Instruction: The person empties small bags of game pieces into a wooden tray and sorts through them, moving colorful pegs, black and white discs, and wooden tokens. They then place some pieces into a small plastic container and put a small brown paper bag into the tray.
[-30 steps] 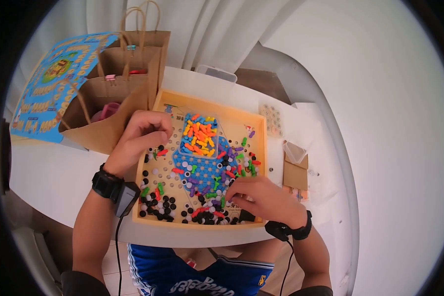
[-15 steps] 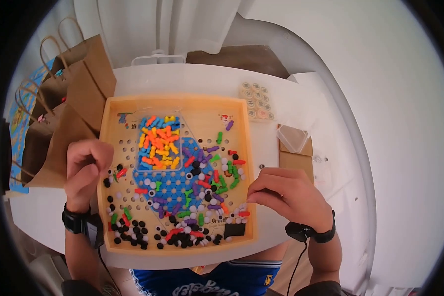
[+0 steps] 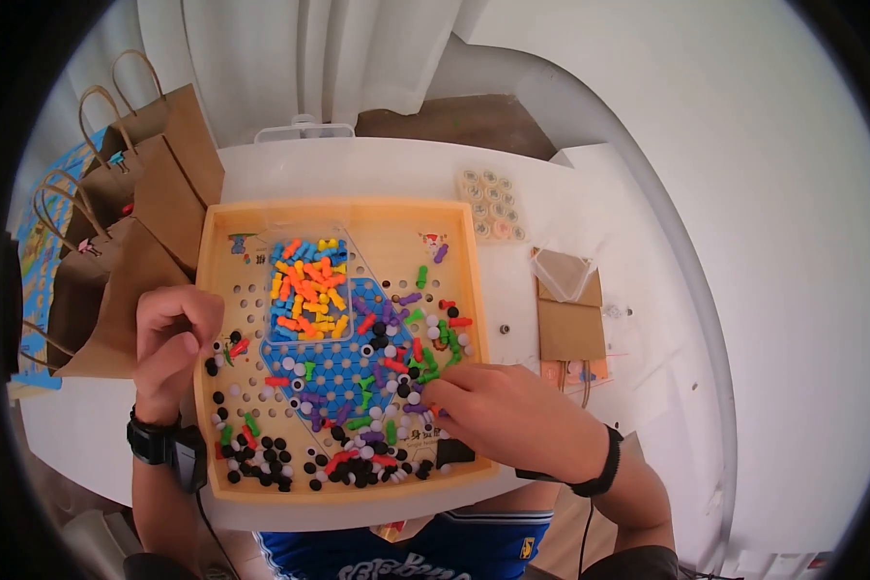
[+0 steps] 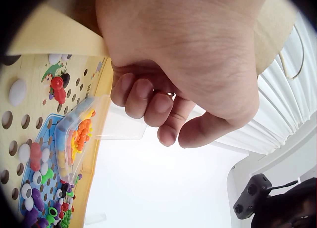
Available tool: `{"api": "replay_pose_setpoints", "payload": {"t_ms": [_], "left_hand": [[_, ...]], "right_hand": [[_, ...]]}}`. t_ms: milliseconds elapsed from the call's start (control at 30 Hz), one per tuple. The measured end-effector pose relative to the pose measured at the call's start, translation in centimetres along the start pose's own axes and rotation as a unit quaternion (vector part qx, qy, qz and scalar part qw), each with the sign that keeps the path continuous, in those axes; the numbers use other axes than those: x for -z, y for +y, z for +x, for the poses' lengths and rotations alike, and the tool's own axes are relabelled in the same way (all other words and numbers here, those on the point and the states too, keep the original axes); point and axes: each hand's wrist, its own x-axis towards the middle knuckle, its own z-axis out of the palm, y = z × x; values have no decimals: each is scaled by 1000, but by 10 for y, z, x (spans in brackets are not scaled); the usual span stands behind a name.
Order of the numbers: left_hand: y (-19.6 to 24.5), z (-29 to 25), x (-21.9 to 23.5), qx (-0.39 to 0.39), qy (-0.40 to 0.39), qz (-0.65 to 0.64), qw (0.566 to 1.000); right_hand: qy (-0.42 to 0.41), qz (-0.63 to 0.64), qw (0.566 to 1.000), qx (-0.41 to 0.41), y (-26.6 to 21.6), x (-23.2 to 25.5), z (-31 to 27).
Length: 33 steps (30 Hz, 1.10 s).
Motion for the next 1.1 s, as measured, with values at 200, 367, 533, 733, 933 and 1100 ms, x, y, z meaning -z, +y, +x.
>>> {"api": "replay_pose_setpoints", "payload": {"t_ms": [200,367,533,733,933,1100], "left_hand": [[5,0,-2,-2,-7,2,1000],[5,-2,-2,12,-17,-38,999],[4,-1,-1,-4,-34,-54,998],[-4,0,0,-12,-27,-58,998],[2,-1,1,-4,-42,-42,998],[2,-1,-1,4,-35,-47,998]], "right_hand": [[-39,-63,996,-40,-14,-10,6],[-39,-62,995,-74,-19,-12,7],[27,-28,995,-88,-30,-9,0],[42,-28,994,-101,-37,4,-11],[73,3,994,-85,-43,9,-25],[67,-34,990,-116,-46,19,-36]]}}
